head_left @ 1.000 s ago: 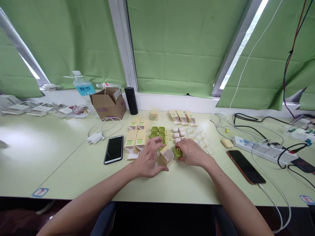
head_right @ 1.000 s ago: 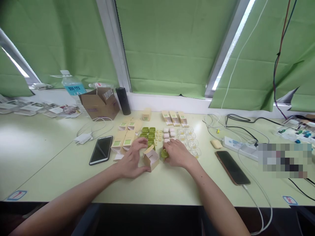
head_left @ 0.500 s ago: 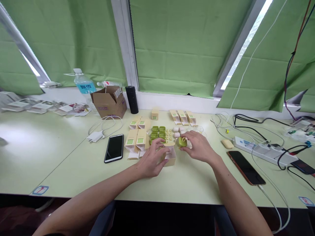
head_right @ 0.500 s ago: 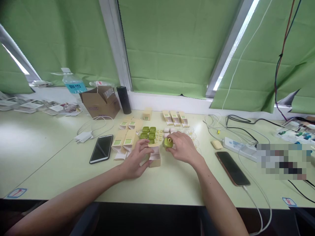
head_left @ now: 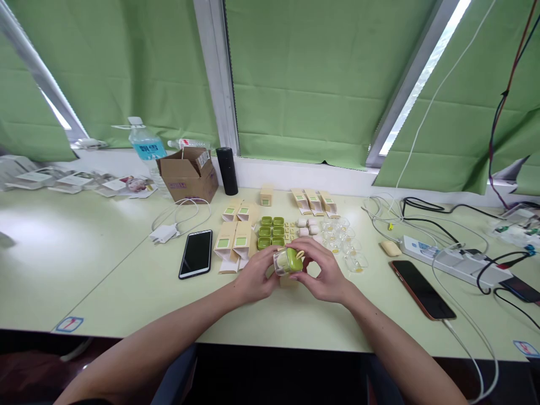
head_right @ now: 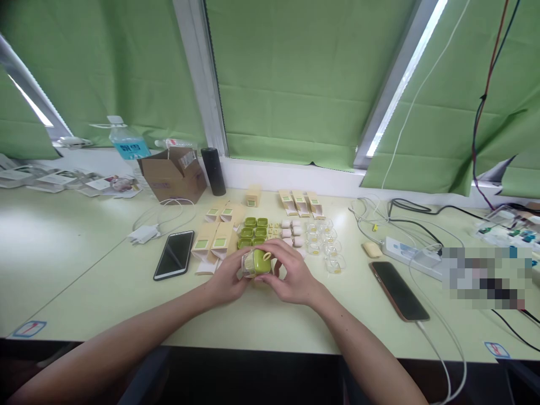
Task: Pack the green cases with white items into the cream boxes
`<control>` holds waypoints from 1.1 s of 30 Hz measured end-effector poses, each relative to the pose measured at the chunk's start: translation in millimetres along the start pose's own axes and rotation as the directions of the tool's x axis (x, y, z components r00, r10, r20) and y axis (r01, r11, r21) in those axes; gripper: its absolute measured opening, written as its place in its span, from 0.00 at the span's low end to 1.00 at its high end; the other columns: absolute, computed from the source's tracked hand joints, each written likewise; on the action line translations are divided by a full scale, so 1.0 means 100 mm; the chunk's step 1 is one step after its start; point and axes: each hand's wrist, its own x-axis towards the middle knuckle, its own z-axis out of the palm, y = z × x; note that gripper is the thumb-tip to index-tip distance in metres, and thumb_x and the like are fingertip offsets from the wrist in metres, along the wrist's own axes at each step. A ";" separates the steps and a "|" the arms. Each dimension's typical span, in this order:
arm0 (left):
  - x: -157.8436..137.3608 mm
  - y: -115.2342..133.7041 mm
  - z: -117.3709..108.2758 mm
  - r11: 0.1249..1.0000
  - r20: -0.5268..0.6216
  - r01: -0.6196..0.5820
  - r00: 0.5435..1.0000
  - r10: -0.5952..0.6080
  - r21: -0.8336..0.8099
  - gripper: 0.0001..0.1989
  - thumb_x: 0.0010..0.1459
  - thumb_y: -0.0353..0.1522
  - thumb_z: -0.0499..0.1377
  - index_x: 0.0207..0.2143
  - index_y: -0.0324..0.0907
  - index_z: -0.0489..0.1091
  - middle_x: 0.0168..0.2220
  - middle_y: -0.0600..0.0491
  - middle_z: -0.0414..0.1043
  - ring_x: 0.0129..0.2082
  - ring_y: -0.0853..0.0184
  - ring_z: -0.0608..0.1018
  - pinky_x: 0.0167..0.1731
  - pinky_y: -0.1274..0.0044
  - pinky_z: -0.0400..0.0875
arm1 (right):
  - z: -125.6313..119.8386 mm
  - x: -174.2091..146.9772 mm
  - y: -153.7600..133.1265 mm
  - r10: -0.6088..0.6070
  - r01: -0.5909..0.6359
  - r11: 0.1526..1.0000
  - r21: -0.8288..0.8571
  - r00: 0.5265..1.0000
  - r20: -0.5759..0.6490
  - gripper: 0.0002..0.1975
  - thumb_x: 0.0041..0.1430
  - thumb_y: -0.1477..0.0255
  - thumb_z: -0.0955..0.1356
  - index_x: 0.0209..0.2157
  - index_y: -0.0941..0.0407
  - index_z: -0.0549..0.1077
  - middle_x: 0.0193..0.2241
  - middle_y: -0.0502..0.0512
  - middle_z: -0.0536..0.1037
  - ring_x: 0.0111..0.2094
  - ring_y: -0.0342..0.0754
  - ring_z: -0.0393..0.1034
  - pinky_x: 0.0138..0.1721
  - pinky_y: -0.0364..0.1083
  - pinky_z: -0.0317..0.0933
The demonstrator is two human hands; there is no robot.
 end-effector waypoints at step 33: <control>-0.07 -0.07 0.02 0.990 -0.004 0.142 0.990 -0.142 -0.025 0.36 0.59 0.24 0.55 0.70 0.46 0.58 0.66 0.45 0.67 0.66 0.53 0.70 0.66 0.55 0.65 | -0.12 0.02 0.05 0.122 0.055 0.821 -0.568 0.956 0.268 0.08 0.67 0.73 0.65 0.47 0.54 0.65 0.47 0.60 0.78 0.44 0.55 0.73 0.32 0.47 0.57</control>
